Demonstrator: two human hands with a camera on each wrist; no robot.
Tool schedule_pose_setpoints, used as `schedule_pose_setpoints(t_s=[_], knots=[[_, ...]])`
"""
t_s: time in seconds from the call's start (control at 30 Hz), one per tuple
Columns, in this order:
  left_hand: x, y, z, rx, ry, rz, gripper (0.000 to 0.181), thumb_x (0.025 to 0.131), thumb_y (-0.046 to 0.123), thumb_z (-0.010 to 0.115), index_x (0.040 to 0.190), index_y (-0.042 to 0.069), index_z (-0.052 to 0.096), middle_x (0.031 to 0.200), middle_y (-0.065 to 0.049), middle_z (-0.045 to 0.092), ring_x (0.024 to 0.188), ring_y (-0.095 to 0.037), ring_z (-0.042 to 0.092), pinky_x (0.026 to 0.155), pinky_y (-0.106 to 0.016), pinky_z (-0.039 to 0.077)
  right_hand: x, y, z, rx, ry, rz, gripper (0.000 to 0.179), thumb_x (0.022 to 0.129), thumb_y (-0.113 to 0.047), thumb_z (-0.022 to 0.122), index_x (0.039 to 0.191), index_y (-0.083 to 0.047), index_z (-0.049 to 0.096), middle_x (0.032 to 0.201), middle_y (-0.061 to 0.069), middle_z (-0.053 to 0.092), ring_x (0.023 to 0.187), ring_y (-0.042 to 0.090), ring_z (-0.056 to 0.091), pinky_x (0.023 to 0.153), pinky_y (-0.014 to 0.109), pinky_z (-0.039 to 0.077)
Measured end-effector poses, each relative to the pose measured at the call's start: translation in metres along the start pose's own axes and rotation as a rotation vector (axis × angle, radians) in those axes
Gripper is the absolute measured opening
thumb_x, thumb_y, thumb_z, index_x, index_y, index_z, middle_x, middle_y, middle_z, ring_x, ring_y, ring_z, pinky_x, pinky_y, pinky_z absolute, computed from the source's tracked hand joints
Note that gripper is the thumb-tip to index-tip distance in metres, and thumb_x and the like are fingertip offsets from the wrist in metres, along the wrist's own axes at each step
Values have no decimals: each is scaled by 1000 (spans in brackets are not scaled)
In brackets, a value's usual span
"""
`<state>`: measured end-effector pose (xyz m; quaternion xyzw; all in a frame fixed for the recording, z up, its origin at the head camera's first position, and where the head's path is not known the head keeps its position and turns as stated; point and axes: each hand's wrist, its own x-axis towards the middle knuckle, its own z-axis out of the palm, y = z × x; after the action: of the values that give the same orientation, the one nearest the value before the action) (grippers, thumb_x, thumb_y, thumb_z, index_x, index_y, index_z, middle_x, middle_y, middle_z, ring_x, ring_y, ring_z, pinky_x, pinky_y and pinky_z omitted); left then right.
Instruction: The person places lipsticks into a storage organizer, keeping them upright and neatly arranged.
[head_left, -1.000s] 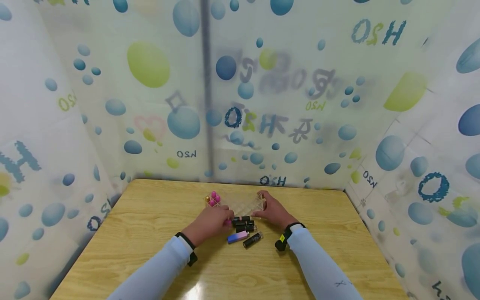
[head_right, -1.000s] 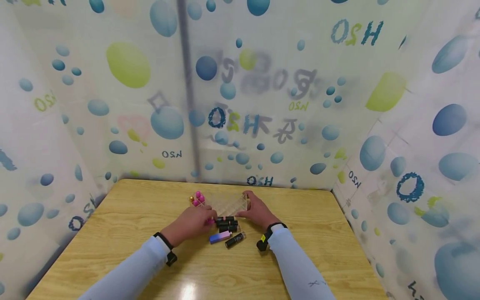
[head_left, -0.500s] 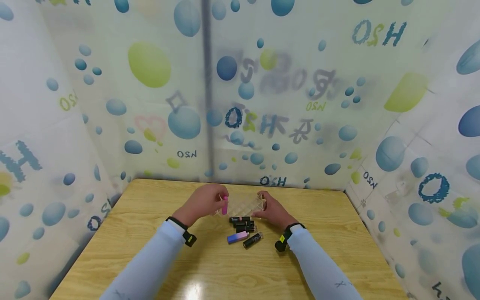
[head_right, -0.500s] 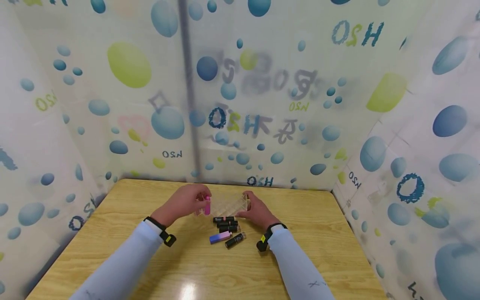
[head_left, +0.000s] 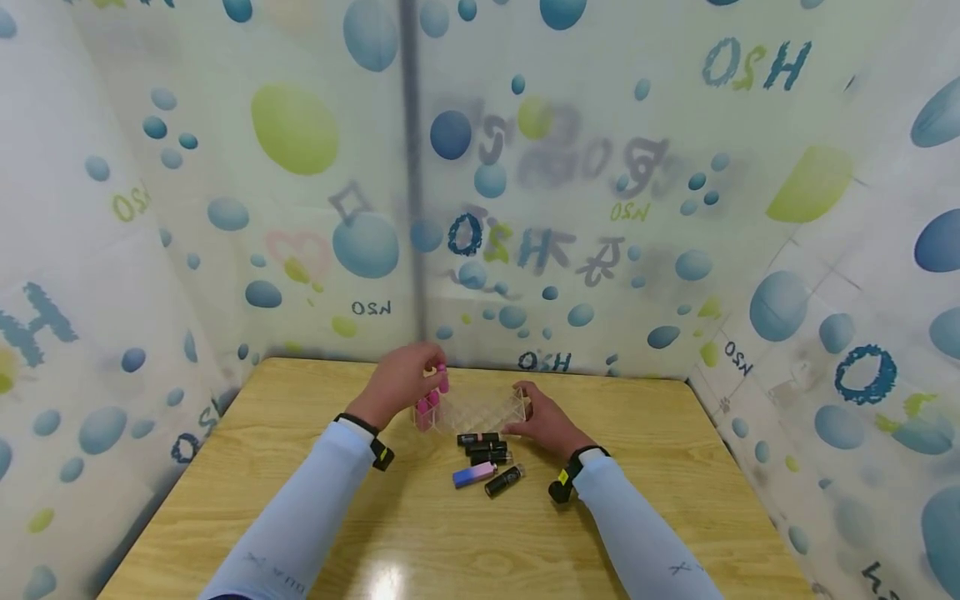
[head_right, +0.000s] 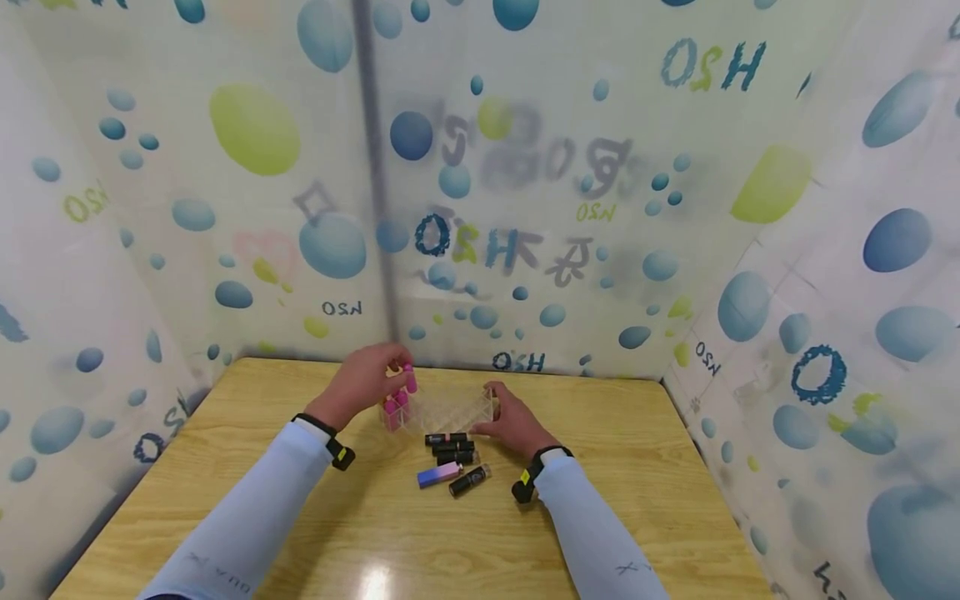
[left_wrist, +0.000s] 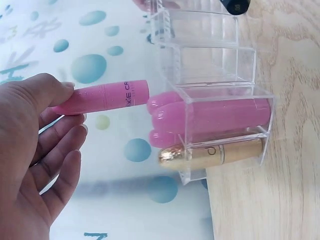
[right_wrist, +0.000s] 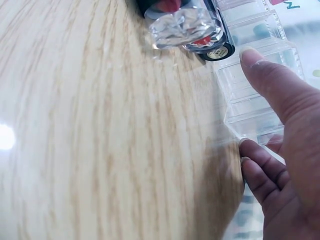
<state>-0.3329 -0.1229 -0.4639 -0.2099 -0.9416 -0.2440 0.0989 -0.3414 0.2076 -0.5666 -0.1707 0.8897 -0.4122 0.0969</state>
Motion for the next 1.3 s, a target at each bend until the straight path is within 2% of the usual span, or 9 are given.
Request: schedule_pose_setpoints(t_s=[0.13,0.37,0.7,1.07,1.3], knots=[[4,-3,6,-6,-9,-12,7,104,23,80,105,21,73,104,5,73,101,-20,70,93,-47,60,-1,-1,-1,4,-1,-6,90,96,-40,89,167,-20,38,96,9,63,81,23,56,72,40,45],[7,-7,18,20,-40,-31,11,102,24,83,101,22,72,99,5,71,88,-16,67,86,-43,60,-1,0,0,5,5,-11,89,96,-40,89,167,-20,38,95,9,64,80,22,56,71,39,45],[10,-16,33,73,-77,-41,12,101,27,85,100,21,76,100,5,70,90,-18,65,85,-42,59,1,2,-1,-13,-4,-11,91,97,-41,88,168,-20,36,96,8,63,80,22,56,72,40,45],[8,-15,39,137,-84,-15,12,101,28,85,102,18,80,103,2,71,96,-21,66,91,-42,58,2,3,1,-15,2,-3,95,95,-43,89,169,-19,36,96,8,63,80,22,56,73,40,45],[7,-14,39,126,-105,-37,12,101,28,84,106,18,81,107,1,70,98,-21,65,93,-43,58,0,1,0,-30,3,-4,91,97,-42,87,169,-19,36,96,7,63,81,21,56,72,40,45]])
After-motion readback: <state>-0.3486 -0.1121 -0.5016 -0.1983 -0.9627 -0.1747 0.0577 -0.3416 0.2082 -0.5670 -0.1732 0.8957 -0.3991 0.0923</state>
